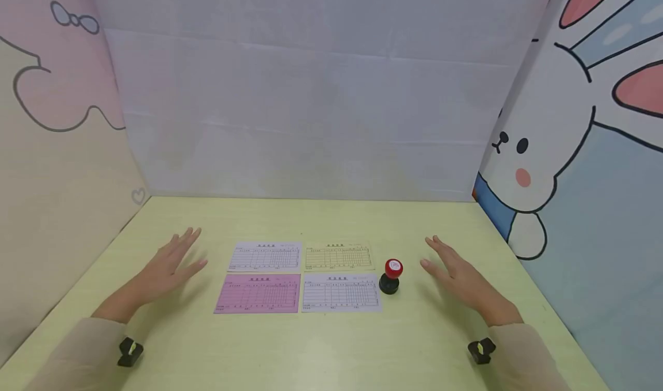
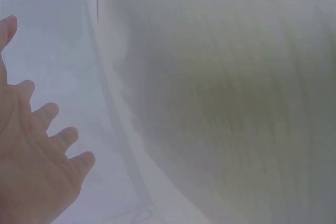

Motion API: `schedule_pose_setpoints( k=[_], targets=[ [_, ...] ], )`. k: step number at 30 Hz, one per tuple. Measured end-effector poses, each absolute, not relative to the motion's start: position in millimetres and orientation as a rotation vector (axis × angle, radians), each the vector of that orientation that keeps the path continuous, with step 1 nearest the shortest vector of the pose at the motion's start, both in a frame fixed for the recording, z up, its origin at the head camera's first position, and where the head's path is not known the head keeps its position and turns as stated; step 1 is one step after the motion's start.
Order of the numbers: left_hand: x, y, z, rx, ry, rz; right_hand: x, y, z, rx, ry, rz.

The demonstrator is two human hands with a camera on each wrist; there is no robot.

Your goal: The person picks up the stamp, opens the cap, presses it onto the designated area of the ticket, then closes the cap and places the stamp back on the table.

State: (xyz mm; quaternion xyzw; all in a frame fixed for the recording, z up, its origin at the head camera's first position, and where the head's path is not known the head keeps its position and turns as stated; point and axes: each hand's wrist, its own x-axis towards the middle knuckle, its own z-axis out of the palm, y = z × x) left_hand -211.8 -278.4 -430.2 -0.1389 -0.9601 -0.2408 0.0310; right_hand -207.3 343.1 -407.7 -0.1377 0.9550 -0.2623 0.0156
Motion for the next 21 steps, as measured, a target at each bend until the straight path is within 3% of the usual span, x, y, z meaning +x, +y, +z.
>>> schedule_pose_setpoints(
  k=[10, 21],
  targets=[
    [-213.3, -259.4, -426.8, -0.499, -2.921, -0.935, -202.7, 317.3, -399.6, -0.485, 2.991, -0.858],
    [-205.7, -239.8, -423.6, -0.517, -2.916, -1.121, -205.8, 297.9, -404.9, -0.721, 3.037, -0.862]
  ],
)
